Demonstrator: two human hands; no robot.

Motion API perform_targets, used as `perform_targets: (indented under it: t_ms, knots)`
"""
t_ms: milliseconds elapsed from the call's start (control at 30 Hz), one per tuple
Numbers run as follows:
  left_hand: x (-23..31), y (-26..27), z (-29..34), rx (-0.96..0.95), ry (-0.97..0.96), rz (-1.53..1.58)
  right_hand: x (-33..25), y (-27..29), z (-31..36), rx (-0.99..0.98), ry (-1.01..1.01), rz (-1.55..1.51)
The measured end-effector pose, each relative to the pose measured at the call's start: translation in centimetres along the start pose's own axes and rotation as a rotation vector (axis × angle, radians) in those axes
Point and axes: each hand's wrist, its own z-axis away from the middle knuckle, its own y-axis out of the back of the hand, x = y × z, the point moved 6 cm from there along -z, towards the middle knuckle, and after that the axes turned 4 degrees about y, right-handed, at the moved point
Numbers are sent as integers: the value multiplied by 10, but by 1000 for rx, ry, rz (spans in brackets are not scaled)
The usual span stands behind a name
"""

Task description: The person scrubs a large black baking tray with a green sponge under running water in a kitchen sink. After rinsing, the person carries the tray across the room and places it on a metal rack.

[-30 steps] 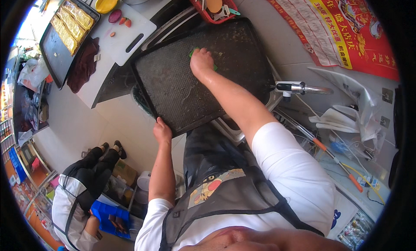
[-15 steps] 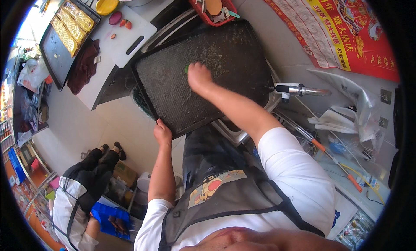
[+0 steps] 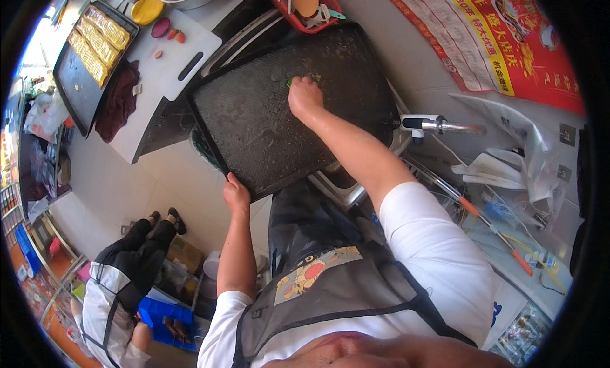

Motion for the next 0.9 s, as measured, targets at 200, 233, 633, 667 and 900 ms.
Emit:
perform_targets:
  t_ms: [200,233,633,667,900]
  knots:
    - [3,1,1,4,9,4,-28,-20,54,-222,110,51]
    - [3,2,1,-9,21,-7,-25,-19,52,-196,103,46]
    - [-6,9,1,14,9,-47,33,41,65,-164,-202,-338]
    - [-11,8,0,14,5,-46,56,36,69,-101,-206,-373]
    - [-24,22,-7,40,10,-56,229,55,50,252,-448,-362]
